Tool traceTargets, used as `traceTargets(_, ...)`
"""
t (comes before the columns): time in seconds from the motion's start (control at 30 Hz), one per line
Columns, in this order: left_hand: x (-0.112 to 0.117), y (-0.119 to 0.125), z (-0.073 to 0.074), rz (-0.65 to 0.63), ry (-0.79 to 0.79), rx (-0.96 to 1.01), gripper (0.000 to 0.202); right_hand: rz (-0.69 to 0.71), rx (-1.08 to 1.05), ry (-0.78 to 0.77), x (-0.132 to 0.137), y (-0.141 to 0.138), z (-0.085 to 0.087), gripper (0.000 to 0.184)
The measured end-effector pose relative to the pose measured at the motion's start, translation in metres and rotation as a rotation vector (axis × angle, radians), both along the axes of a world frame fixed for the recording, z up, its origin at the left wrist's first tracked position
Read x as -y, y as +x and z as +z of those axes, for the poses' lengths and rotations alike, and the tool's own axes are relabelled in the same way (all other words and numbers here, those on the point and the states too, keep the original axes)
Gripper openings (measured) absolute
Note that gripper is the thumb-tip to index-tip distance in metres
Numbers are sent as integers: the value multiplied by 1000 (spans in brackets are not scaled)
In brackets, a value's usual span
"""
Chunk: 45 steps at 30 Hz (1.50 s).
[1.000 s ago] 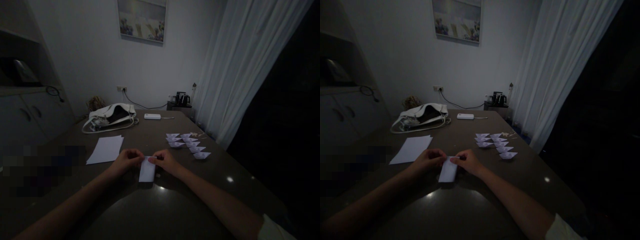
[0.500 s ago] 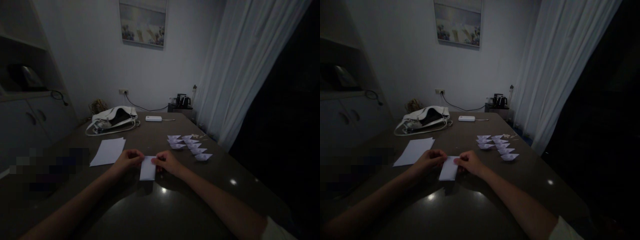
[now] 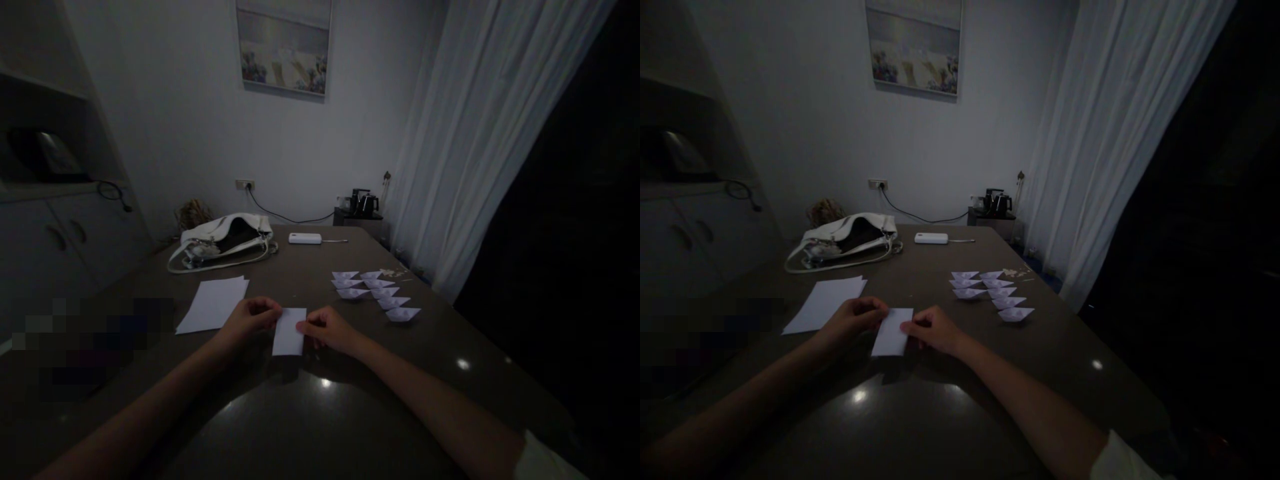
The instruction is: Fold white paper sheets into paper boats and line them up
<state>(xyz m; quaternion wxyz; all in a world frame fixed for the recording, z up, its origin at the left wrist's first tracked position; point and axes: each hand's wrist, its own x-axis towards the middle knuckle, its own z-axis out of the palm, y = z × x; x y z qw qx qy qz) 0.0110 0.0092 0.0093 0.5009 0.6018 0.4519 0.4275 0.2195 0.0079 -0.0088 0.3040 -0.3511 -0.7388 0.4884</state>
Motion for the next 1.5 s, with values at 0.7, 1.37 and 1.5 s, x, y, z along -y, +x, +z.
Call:
traceTargets(0.7, 0, -1, 3, 67, 43, -43, 29, -23, 165, 190, 7, -2, 6, 32)
traceTargets(1.37, -1, -1, 2, 28, 74, -45, 30, 7, 96, 100, 3, 1, -2, 45)
traceTargets(1.5, 5, 6, 3, -117, 6, -44, 31, -74, 79, 147, 1, 0, -4, 55)
